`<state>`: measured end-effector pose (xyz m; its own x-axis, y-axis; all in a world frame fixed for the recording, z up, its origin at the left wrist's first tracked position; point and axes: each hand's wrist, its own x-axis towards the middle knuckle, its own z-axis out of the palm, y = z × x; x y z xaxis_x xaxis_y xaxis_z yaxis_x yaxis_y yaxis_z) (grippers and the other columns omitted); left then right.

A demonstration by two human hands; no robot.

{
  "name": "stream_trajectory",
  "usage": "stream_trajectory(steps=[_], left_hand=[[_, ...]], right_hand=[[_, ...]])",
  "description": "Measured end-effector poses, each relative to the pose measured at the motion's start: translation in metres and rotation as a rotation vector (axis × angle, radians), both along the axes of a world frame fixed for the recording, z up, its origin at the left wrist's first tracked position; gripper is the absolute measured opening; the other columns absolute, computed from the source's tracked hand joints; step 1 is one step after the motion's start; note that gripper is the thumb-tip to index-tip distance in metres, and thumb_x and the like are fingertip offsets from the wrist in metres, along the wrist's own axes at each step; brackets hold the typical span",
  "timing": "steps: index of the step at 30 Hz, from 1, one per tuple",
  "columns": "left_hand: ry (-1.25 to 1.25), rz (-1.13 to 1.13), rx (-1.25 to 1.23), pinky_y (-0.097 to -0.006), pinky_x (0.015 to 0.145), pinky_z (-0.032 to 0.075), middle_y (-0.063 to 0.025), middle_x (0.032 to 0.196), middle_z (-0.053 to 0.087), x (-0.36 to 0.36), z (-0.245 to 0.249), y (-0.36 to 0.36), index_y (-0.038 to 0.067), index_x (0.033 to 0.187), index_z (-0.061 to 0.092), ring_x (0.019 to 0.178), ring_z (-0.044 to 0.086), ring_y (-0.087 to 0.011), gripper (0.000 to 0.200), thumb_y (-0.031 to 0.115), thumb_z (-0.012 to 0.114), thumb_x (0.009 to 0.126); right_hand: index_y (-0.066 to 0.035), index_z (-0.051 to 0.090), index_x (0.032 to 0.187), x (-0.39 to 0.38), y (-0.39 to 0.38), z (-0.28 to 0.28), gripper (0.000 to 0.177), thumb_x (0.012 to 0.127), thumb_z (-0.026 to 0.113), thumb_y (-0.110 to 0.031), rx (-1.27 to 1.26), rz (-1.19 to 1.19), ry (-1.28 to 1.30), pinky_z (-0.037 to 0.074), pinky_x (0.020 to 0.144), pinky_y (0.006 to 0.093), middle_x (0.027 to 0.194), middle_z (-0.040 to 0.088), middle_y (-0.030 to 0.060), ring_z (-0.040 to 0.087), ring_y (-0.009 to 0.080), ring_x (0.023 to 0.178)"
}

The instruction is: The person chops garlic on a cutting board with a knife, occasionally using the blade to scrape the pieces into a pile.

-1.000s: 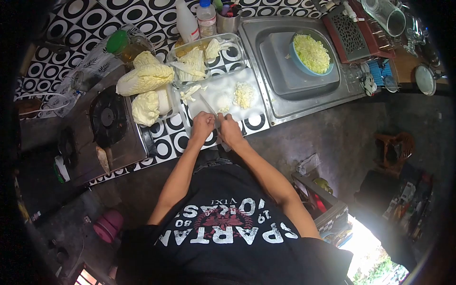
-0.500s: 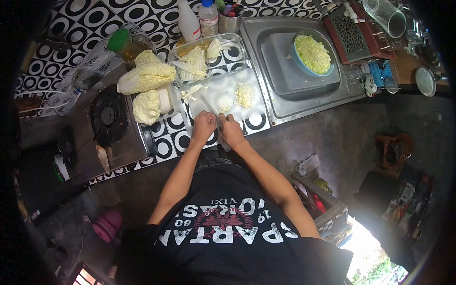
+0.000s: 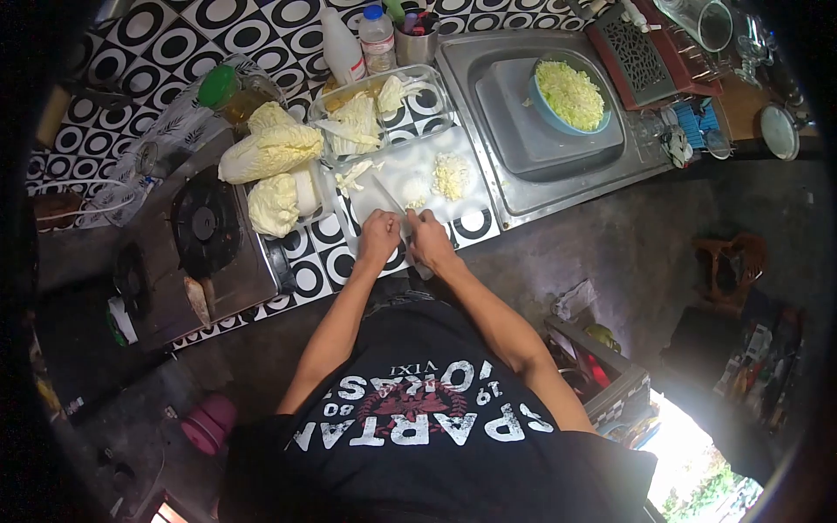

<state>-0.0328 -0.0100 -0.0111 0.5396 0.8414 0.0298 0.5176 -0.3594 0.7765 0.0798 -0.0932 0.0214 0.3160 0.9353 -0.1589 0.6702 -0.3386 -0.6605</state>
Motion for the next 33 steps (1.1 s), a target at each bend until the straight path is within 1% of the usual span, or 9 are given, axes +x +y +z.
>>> stream_trajectory(steps=[6,10,15,16,18,24,26,31,33], left_hand=[[-0.096,0.096,0.023,-0.0316,0.058,0.047,-0.0126,0.075,0.06,-0.034,0.015,0.001,0.001,0.087,0.067,0.063,0.059,-0.0255,0.012,0.005,0.062,0.077],[-0.036,0.167,0.002,-0.0312,0.059,0.047,-0.013,0.076,0.06,-0.078,0.026,-0.009,0.001,0.09,0.067,0.065,0.06,-0.025,0.014,0.006,0.062,0.077],[-0.006,0.32,-0.071,-0.0294,0.058,0.047,-0.0134,0.078,0.062,-0.12,0.022,-0.041,0.0,0.088,0.066,0.065,0.061,-0.0231,0.012,0.004,0.062,0.077],[0.12,0.294,0.065,-0.028,0.058,0.047,-0.0122,0.077,0.062,-0.123,0.025,-0.046,0.0,0.089,0.066,0.064,0.061,-0.0199,0.013,0.004,0.063,0.077],[0.253,0.276,0.208,-0.0265,0.058,0.047,-0.0109,0.076,0.062,-0.121,0.03,-0.06,-0.001,0.091,0.066,0.062,0.06,-0.0167,0.014,0.004,0.063,0.077],[0.146,0.54,0.002,-0.0253,0.059,0.047,-0.0088,0.078,0.061,-0.051,0.069,-0.084,0.0,0.092,0.066,0.064,0.057,-0.0142,0.015,0.003,0.066,0.077],[0.08,0.488,0.05,-0.0257,0.06,0.047,-0.0087,0.077,0.061,-0.021,0.078,-0.086,0.001,0.092,0.066,0.065,0.058,-0.0154,0.016,0.003,0.067,0.077],[0.07,0.248,0.291,-0.0312,0.07,0.048,-0.0103,0.1,0.058,0.041,0.098,-0.079,0.006,0.099,0.065,0.084,0.057,-0.0233,0.027,0.01,0.072,0.074],[0.204,0.028,0.32,-0.0443,0.09,0.039,-0.0107,0.119,0.051,0.063,0.109,-0.072,0.014,0.107,0.064,0.11,0.045,-0.0331,0.04,0.024,0.075,0.07]], right_hand=[[-0.004,0.052,0.119,0.013,-0.035,0.011,0.048,0.071,0.056,0.004,0.172,-0.02,0.089,0.046,0.065,0.0411,0.083,0.051,0.0185,0.056,0.0344,0.073],[-0.01,0.051,0.121,0.017,-0.048,0.001,0.048,0.074,0.054,0.001,0.018,0.155,0.143,0.046,0.068,0.0423,0.092,0.05,0.0169,0.056,0.0342,0.076],[-0.004,0.054,0.118,0.035,-0.04,-0.002,0.044,0.074,0.056,0.004,0.053,-0.066,0.094,0.047,0.065,0.0381,0.086,0.051,0.0162,0.057,0.0322,0.072],[-0.004,0.054,0.118,0.041,-0.039,-0.001,0.044,0.074,0.056,0.004,0.057,-0.061,0.104,0.047,0.065,0.0381,0.086,0.051,0.0162,0.057,0.0322,0.072],[-0.007,0.056,0.117,0.055,-0.039,0.003,0.04,0.078,0.054,0.002,0.124,-0.126,0.195,0.048,0.064,0.0398,0.086,0.052,0.0176,0.057,0.0338,0.072],[-0.004,0.059,0.112,0.09,-0.045,0.031,0.038,0.076,0.054,0.004,0.308,-0.078,0.262,0.048,0.06,0.0404,0.088,0.051,0.0156,0.059,0.0326,0.065],[-0.003,0.06,0.111,0.102,-0.045,0.022,0.037,0.075,0.053,0.004,0.289,0.044,0.158,0.048,0.057,0.0363,0.094,0.051,0.0146,0.058,0.0261,0.064],[-0.003,0.062,0.106,0.124,-0.039,0.03,0.031,0.076,0.059,0.0,0.143,0.083,0.192,0.048,0.062,0.0377,0.101,0.049,0.0131,0.059,0.0275,0.067],[-0.003,0.062,0.105,0.131,-0.04,0.029,0.029,0.076,0.061,-0.002,0.167,0.106,0.194,0.049,0.063,0.0383,0.101,0.049,0.013,0.059,0.0283,0.07]])
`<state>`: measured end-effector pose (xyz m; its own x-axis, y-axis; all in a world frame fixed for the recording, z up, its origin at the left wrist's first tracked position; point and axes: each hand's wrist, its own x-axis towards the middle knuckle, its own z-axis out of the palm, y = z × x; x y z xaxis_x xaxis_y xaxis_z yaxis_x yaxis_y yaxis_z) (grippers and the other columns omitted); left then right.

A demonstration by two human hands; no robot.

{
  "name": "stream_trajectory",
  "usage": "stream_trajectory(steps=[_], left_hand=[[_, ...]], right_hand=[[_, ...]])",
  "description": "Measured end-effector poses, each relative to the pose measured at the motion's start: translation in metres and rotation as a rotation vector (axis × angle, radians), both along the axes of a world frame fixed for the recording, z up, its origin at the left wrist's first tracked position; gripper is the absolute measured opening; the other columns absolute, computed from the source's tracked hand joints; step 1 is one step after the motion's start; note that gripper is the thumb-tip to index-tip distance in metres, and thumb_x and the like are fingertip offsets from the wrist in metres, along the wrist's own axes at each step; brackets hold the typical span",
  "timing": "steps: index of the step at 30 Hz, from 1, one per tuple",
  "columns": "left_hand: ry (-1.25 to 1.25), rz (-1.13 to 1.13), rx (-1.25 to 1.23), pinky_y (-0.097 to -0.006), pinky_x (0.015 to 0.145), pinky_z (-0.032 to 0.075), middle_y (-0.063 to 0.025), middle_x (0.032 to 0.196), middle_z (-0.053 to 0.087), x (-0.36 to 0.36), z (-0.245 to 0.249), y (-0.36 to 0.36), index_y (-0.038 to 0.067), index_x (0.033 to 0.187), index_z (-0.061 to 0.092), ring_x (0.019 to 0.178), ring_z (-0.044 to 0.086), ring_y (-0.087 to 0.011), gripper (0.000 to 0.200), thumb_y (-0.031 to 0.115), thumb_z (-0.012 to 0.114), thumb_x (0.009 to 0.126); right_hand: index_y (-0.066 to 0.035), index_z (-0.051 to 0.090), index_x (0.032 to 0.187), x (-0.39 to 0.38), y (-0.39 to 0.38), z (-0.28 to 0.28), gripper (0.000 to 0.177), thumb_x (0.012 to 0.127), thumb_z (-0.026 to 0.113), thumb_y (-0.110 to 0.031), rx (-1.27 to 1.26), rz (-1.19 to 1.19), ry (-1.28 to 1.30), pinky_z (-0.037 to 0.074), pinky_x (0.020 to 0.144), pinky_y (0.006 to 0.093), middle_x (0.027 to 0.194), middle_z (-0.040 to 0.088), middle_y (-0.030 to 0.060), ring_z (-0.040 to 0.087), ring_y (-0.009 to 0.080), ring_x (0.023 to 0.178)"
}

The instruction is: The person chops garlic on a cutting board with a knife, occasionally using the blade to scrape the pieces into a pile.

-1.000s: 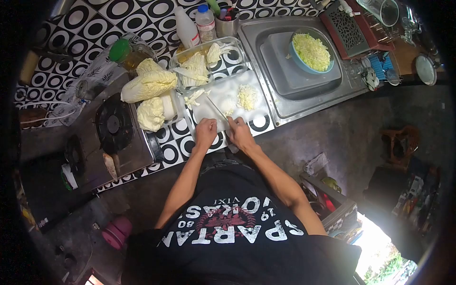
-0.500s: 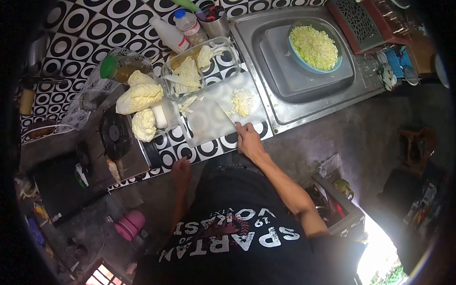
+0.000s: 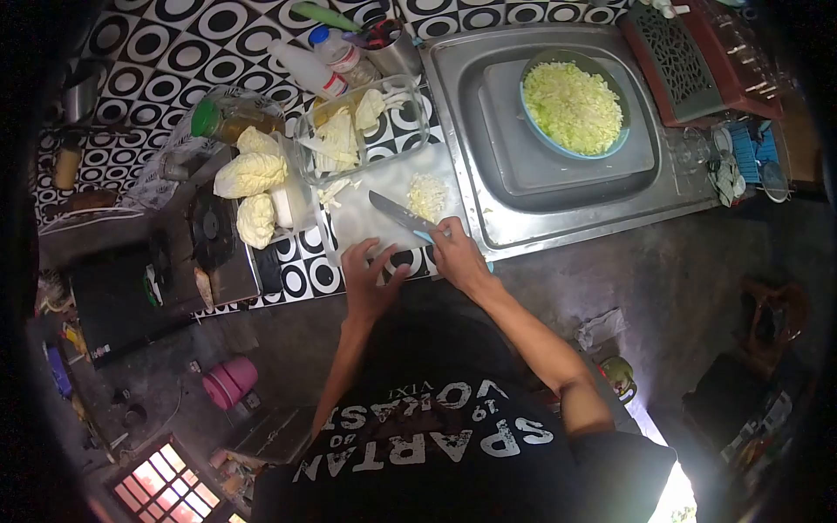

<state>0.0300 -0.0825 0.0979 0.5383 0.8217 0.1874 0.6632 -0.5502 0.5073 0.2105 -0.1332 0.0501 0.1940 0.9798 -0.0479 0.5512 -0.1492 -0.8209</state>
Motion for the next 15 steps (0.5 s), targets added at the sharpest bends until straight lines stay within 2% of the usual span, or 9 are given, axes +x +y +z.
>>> stream_trajectory(steps=[1,2,3,4,5,7,8,10,15], left_hand=[[0.0,-0.011,0.004,-0.0443,0.09,0.039,-0.0107,0.119,0.051,0.011,0.003,0.003,0.014,0.107,0.064,0.11,0.045,-0.0331,0.04,0.024,0.075,0.07],[0.087,-0.103,0.011,-0.0499,0.095,0.031,-0.0114,0.126,0.044,0.021,0.005,0.006,0.017,0.11,0.062,0.118,0.037,-0.0361,0.044,0.031,0.073,0.07],[0.172,-0.197,0.019,-0.0555,0.099,0.024,-0.0121,0.133,0.038,0.031,0.005,0.008,0.02,0.114,0.061,0.125,0.028,-0.039,0.048,0.037,0.072,0.071],[0.268,-0.25,-0.025,-0.0635,0.099,0.017,-0.0134,0.141,0.03,0.038,0.002,0.01,0.023,0.12,0.057,0.13,0.02,-0.0422,0.052,0.047,0.065,0.075],[0.266,-0.269,-0.02,-0.0635,0.099,0.017,-0.0134,0.141,0.03,0.046,0.0,0.013,0.023,0.12,0.057,0.13,0.02,-0.0422,0.052,0.047,0.065,0.075],[0.366,-0.333,-0.044,-0.0635,0.101,0.011,-0.0139,0.145,0.026,0.059,-0.004,0.017,0.024,0.122,0.056,0.133,0.014,-0.0421,0.051,0.05,0.059,0.078],[0.394,-0.379,-0.098,-0.0623,0.102,0.005,-0.0131,0.148,0.02,0.061,-0.007,0.022,0.026,0.122,0.057,0.134,0.01,-0.0424,0.046,0.049,0.055,0.081],[0.41,-0.413,-0.099,-0.0621,0.102,0.005,-0.0125,0.148,0.02,0.064,-0.01,0.03,0.027,0.121,0.058,0.134,0.01,-0.0421,0.045,0.049,0.054,0.082],[0.474,-0.387,-0.096,-0.0615,0.102,0.006,-0.0111,0.148,0.02,0.059,-0.013,0.051,0.029,0.121,0.058,0.134,0.011,-0.0409,0.041,0.047,0.05,0.085]], right_hand=[[-0.003,0.062,0.104,0.003,-0.001,0.0,0.028,0.076,0.063,-0.003,0.018,0.02,0.001,0.049,0.064,0.0389,0.101,0.049,0.0128,0.059,0.0292,0.072],[-0.001,0.061,0.097,0.005,-0.003,0.001,0.023,0.075,0.066,-0.005,0.02,0.013,0.011,0.049,0.065,0.0394,0.099,0.049,0.0131,0.059,0.0311,0.075],[-0.001,0.061,0.097,0.008,-0.005,0.001,0.023,0.075,0.066,-0.005,0.022,-0.003,0.008,0.049,0.065,0.0394,0.099,0.049,0.0131,0.059,0.0311,0.075],[-0.002,0.057,0.101,0.011,-0.008,-0.001,0.026,0.075,0.064,-0.004,0.011,0.018,0.047,0.049,0.066,0.0421,0.1,0.049,0.0146,0.059,0.0343,0.077],[-0.002,0.054,0.105,0.012,-0.01,-0.001,0.03,0.076,0.062,-0.003,0.001,0.037,0.088,0.049,0.067,0.0448,0.1,0.048,0.0161,0.058,0.0376,0.08],[-0.002,0.053,0.105,0.016,-0.013,0.007,0.029,0.077,0.06,-0.003,0.001,0.008,0.114,0.049,0.067,0.0441,0.095,0.049,0.0162,0.058,0.0374,0.079],[-0.002,0.053,0.105,0.016,-0.014,-0.001,0.029,0.077,0.06,-0.003,0.015,0.013,0.119,0.049,0.066,0.0441,0.093,0.049,0.016,0.058,0.0371,0.078],[-0.002,0.053,0.1,0.02,-0.013,-0.007,0.023,0.078,0.058,-0.005,0.097,0.009,0.104,0.048,0.063,0.045,0.087,0.049,0.0158,0.057,0.0368,0.073],[-0.002,0.049,0.087,0.039,-0.019,0.007,0.014,0.078,0.058,-0.006,0.067,0.047,0.041,0.047,0.062,0.0459,0.086,0.049,0.0161,0.056,0.0382,0.072]])
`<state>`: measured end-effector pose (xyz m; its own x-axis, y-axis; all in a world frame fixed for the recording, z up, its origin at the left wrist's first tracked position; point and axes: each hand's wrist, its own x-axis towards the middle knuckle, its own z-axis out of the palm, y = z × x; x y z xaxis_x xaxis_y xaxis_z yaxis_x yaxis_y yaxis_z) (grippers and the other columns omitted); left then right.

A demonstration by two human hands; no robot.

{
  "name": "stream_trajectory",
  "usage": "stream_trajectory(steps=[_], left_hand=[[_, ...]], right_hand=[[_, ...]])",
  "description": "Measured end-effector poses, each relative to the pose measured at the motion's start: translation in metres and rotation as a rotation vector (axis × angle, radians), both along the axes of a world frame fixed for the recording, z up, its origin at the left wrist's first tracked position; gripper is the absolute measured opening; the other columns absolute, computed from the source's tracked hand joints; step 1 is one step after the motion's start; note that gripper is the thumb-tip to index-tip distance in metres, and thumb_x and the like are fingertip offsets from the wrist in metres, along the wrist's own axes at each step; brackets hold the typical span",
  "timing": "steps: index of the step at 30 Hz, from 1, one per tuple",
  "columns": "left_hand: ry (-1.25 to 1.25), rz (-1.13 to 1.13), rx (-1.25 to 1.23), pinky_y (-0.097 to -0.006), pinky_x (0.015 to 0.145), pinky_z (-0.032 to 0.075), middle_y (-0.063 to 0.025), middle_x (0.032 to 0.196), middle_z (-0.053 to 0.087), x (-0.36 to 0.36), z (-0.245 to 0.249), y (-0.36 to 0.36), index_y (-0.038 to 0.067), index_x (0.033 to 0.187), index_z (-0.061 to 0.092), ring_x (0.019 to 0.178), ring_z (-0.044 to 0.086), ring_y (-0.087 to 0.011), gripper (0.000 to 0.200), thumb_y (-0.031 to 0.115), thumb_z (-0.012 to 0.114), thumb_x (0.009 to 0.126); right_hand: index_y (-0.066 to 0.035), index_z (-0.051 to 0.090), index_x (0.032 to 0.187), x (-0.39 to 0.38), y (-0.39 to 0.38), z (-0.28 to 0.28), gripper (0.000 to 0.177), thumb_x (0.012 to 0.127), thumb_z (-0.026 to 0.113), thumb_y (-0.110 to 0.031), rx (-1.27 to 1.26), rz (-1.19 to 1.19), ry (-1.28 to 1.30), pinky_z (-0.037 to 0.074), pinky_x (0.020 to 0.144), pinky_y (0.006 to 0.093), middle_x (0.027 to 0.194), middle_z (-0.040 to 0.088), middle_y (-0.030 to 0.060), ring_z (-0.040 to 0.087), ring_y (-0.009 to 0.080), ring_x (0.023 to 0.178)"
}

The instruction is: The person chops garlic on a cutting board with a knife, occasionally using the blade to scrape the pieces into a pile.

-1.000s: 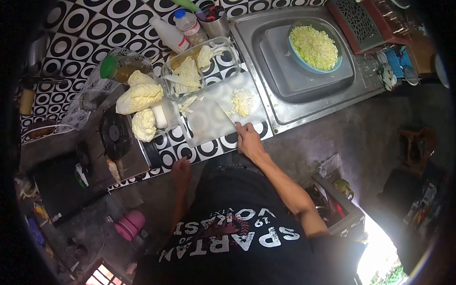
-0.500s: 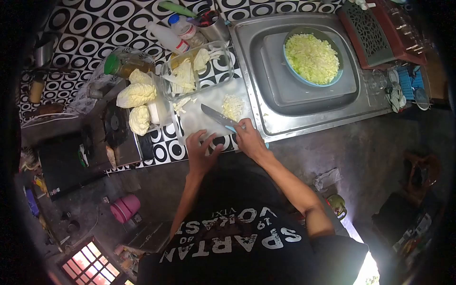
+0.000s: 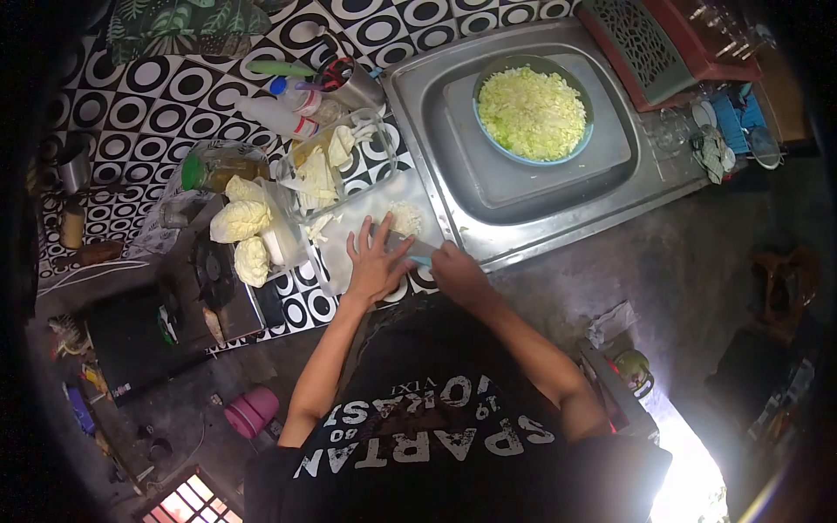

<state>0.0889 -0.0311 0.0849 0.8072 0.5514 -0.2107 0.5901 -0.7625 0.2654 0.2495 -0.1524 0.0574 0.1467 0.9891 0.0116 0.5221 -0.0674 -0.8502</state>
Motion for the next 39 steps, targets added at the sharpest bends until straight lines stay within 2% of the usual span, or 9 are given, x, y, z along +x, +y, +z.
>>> stream_trajectory(steps=[10,14,18,21,23,32,36,38,39], left_hand=[[-0.04,0.182,-0.028,-0.0577,0.104,0.011,-0.0147,0.147,0.021,-0.025,-0.028,0.017,0.019,0.124,0.056,0.135,0.014,-0.0391,0.045,0.045,0.049,0.088],[-0.436,0.344,-0.184,-0.0492,0.107,0.017,-0.0202,0.143,0.028,-0.031,-0.033,0.013,0.008,0.125,0.053,0.131,0.022,-0.0426,0.049,0.041,0.048,0.089],[-0.636,0.239,-0.192,-0.0467,0.106,0.023,-0.0226,0.142,0.03,-0.027,-0.004,0.006,0.002,0.125,0.051,0.129,0.028,-0.0443,0.056,0.042,0.052,0.086],[-0.594,0.094,-0.121,-0.05,0.105,0.023,-0.0222,0.142,0.029,-0.026,0.005,-0.003,0.01,0.125,0.054,0.129,0.028,-0.0435,0.054,0.043,0.055,0.082],[-0.516,0.015,-0.084,-0.0532,0.104,0.023,-0.02,0.143,0.029,-0.029,0.004,-0.01,0.018,0.124,0.056,0.13,0.027,-0.0433,0.049,0.044,0.055,0.082],[-0.403,0.256,0.015,-0.0467,0.105,0.026,-0.0197,0.142,0.03,-0.054,-0.029,0.002,0.014,0.129,0.05,0.129,0.028,-0.0412,0.049,0.042,0.045,0.09],[-0.757,0.577,-0.49,-0.0364,0.104,0.029,-0.0204,0.14,0.034,-0.053,-0.025,0.01,0.002,0.133,0.042,0.129,0.033,-0.0325,0.067,0.055,0.035,0.091],[-1.185,1.072,-1.734,-0.0348,0.103,0.03,-0.022,0.139,0.034,-0.052,-0.023,0.018,-0.004,0.133,0.037,0.129,0.034,-0.0298,0.089,0.07,0.028,0.085],[-1.221,0.968,-1.892,-0.0372,0.103,0.028,-0.0232,0.138,0.035,-0.056,-0.02,0.021,-0.009,0.132,0.032,0.127,0.036,-0.0296,0.104,0.079,0.024,0.078]], right_hand=[[-0.004,0.05,0.086,0.042,-0.048,0.015,0.018,0.074,0.063,-0.005,-0.131,-0.009,-0.085,0.049,0.061,0.0398,0.082,0.05,0.0132,0.057,0.0346,0.072],[-0.003,0.052,0.091,0.029,-0.042,0.026,0.02,0.074,0.063,-0.004,-0.076,-0.133,0.009,0.049,0.06,0.0353,0.079,0.055,0.012,0.06,0.0279,0.068],[0.004,0.052,0.101,-0.009,-0.016,0.021,0.023,0.08,0.059,0.0,-0.256,-0.296,0.65,0.05,0.05,0.0258,0.078,0.063,0.0098,0.063,0.0133,0.059],[0.005,0.051,0.103,-0.028,0.006,0.023,0.022,0.082,0.056,0.003,-0.256,-0.283,0.664,0.051,0.049,0.0259,0.078,0.061,0.0103,0.064,0.0146,0.059],[0.006,0.05,0.103,-0.037,0.013,0.036,0.022,0.081,0.056,0.004,-0.254,-0.325,0.917,0.052,0.048,0.0263,0.078,0.06,0.0115,0.063,0.0161,0.057],[0.007,0.05,0.101,-0.057,-0.013,0.076,0.022,0.08,0.057,0.006,-0.436,-0.355,0.799,0.049,0.042,0.0262,0.077,0.057,0.0112,0.062,0.0166,0.053],[0.004,0.053,0.101,-0.074,-0.023,0.071,0.024,0.078,0.06,0.002,-0.345,-0.471,0.673,0.05,0.046,0.0263,0.078,0.06,0.0092,0.062,0.0156,0.057],[0.001,0.056,0.101,-0.087,-0.022,0.058,0.028,0.074,0.062,-0.001,-0.14,-0.305,0.26,0.051,0.054,0.0277,0.079,0.063,0.0088,0.063,0.0151,0.062],[-0.001,0.058,0.1,-0.094,-0.018,0.065,0.029,0.072,0.064,-0.004,-0.169,-0.281,0.202,0.051,0.062,0.0287,0.08,0.064,0.0093,0.064,0.0148,0.067]])
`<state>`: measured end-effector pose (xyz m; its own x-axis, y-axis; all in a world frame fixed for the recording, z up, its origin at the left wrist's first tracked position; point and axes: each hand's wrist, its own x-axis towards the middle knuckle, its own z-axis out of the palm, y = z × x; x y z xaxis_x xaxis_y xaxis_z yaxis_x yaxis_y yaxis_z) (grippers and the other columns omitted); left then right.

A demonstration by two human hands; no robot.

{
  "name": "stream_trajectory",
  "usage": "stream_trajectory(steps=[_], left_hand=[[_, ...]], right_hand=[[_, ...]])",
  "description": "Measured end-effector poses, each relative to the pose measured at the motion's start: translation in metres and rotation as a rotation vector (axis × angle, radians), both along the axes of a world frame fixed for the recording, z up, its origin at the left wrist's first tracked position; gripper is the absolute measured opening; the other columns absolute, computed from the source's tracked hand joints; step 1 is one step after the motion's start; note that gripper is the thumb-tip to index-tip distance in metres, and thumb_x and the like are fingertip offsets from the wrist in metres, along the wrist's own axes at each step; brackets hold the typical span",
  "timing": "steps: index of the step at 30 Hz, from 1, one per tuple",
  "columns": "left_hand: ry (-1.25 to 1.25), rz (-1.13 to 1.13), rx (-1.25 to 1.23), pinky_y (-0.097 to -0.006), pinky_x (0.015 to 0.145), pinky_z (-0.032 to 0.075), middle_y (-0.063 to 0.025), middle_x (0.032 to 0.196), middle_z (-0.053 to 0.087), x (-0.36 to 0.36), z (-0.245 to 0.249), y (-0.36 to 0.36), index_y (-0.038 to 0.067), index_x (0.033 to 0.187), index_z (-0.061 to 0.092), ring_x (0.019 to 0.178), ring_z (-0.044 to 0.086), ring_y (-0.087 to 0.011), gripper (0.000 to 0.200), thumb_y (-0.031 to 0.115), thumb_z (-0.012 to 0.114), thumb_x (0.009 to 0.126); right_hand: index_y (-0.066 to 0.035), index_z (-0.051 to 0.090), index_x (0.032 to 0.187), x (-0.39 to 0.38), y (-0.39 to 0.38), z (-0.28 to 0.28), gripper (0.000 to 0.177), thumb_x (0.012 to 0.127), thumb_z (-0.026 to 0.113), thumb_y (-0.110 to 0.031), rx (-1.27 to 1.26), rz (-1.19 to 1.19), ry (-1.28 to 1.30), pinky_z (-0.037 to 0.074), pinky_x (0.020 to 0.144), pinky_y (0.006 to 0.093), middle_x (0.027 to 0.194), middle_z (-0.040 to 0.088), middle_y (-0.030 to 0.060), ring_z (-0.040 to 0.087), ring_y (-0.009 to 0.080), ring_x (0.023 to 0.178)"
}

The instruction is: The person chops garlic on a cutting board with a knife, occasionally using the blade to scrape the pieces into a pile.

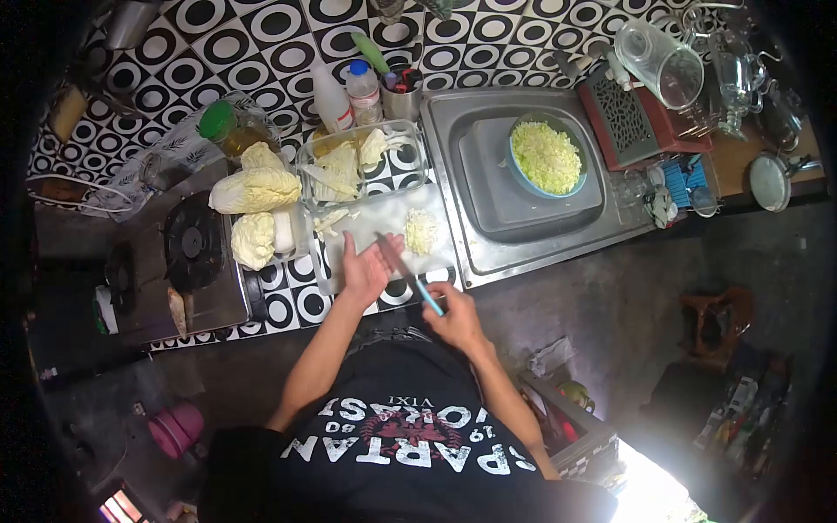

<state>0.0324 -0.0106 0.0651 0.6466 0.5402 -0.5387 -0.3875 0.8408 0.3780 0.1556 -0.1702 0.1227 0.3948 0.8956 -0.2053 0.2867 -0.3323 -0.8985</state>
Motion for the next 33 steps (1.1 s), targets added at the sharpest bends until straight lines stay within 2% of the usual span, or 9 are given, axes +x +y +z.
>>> stream_trajectory(steps=[3,6,15,18,19,21,22,24,33], left_hand=[[-0.238,0.01,-0.276,-0.041,0.105,0.025,-0.0231,0.137,0.037,-0.011,0.01,0.002,-0.008,0.133,0.032,0.125,0.038,-0.031,0.102,0.078,0.025,0.078],[-0.191,-0.004,-0.349,-0.0442,0.105,0.026,-0.0222,0.136,0.038,-0.018,-0.001,0.006,-0.007,0.133,0.032,0.125,0.037,-0.0335,0.101,0.078,0.023,0.079],[-0.136,-0.157,-0.264,-0.0435,0.103,0.027,-0.0146,0.138,0.042,-0.037,-0.007,0.023,0.0,0.135,0.037,0.124,0.04,-0.0324,0.088,0.071,0.025,0.084],[0.312,-0.324,0.234,-0.0393,0.098,0.034,-0.0154,0.127,0.053,-0.047,-0.01,0.036,0.006,0.135,0.04,0.109,0.054,-0.0299,0.072,0.06,0.03,0.089],[0.52,-0.316,0.395,-0.0365,0.089,0.042,-0.0148,0.117,0.06,-0.053,-0.018,0.04,0.005,0.128,0.049,0.098,0.059,-0.0247,0.059,0.048,0.048,0.088],[0.885,-0.324,0.844,-0.0343,0.074,0.049,-0.0142,0.098,0.066,-0.06,-0.03,0.043,0.007,0.114,0.061,0.082,0.064,-0.024,0.038,0.029,0.061,0.082],[0.88,-0.318,0.841,-0.0343,0.074,0.049,-0.0142,0.098,0.066,-0.063,-0.034,0.046,0.007,0.114,0.061,0.082,0.064,-0.024,0.038,0.029,0.061,0.082],[1.085,-0.235,1.313,-0.0371,0.067,0.05,-0.014,0.088,0.065,-0.068,-0.036,0.053,0.007,0.104,0.065,0.075,0.063,-0.0284,0.028,0.019,0.065,0.078],[1.324,-0.342,1.369,-0.0439,0.067,0.049,-0.014,0.085,0.064,-0.038,-0.057,0.08,0.015,0.104,0.065,0.076,0.062,-0.0339,0.025,0.025,0.057,0.083]], right_hand=[[0.0,0.057,0.1,-0.012,0.008,-0.016,0.027,0.074,0.062,-0.005,0.057,0.052,-0.197,0.049,0.062,0.0328,0.082,0.061,0.0146,0.061,0.0264,0.069],[0.001,0.058,0.099,-0.017,0.008,-0.025,0.025,0.075,0.061,-0.006,0.012,0.071,-0.245,0.048,0.061,0.0349,0.083,0.059,0.0162,0.059,0.0304,0.068],[0.001,0.062,0.1,-0.023,0.014,-0.05,0.024,0.077,0.059,-0.005,0.009,-0.159,-0.47,0.048,0.063,0.0344,0.082,0.059,0.0174,0.06,0.0294,0.07],[0.002,0.063,0.099,-0.018,0.015,-0.041,0.024,0.076,0.06,-0.006,-0.041,-0.218,-0.404,0.048,0.064,0.0343,0.082,0.06,0.0173,0.061,0.0299,0.072],[0.003,0.063,0.098,-0.019,0.018,-0.037,0.024,0.076,0.061,-0.007,-0.05,-0.244,-0.38,0.048,0.064,0.0343,0.082,0.061,0.0169,0.061,0.03,0.071],[0.003,0.063,0.097,-0.02,0.023,-0.033,0.024,0.075,0.061,-0.008,-0.058,-0.205,-0.381,0.047,0.063,0.0339,0.08,0.061,0.0161,0.06,0.029,0.07],[0.003,0.064,0.096,-0.02,0.022,-0.036,0.024,0.075,0.062,-0.008,0.0,-0.161,-0.442,0.047,0.062,0.0338,0.079,0.061,0.0157,0.06,0.0281,0.068],[0.001,0.064,0.096,-0.024,0.029,-0.031,0.024,0.075,0.062,-0.01,0.033,-0.147,-0.452,0.047,0.061,0.0341,0.077,0.06,0.0154,0.06,0.0273,0.067],[0.001,0.063,0.098,-0.032,0.044,-0.041,0.026,0.076,0.063,-0.012,-0.149,-0.075,-0.251,0.049,0.064,0.0352,0.083,0.063,0.0174,0.062,0.0301,0.072]])
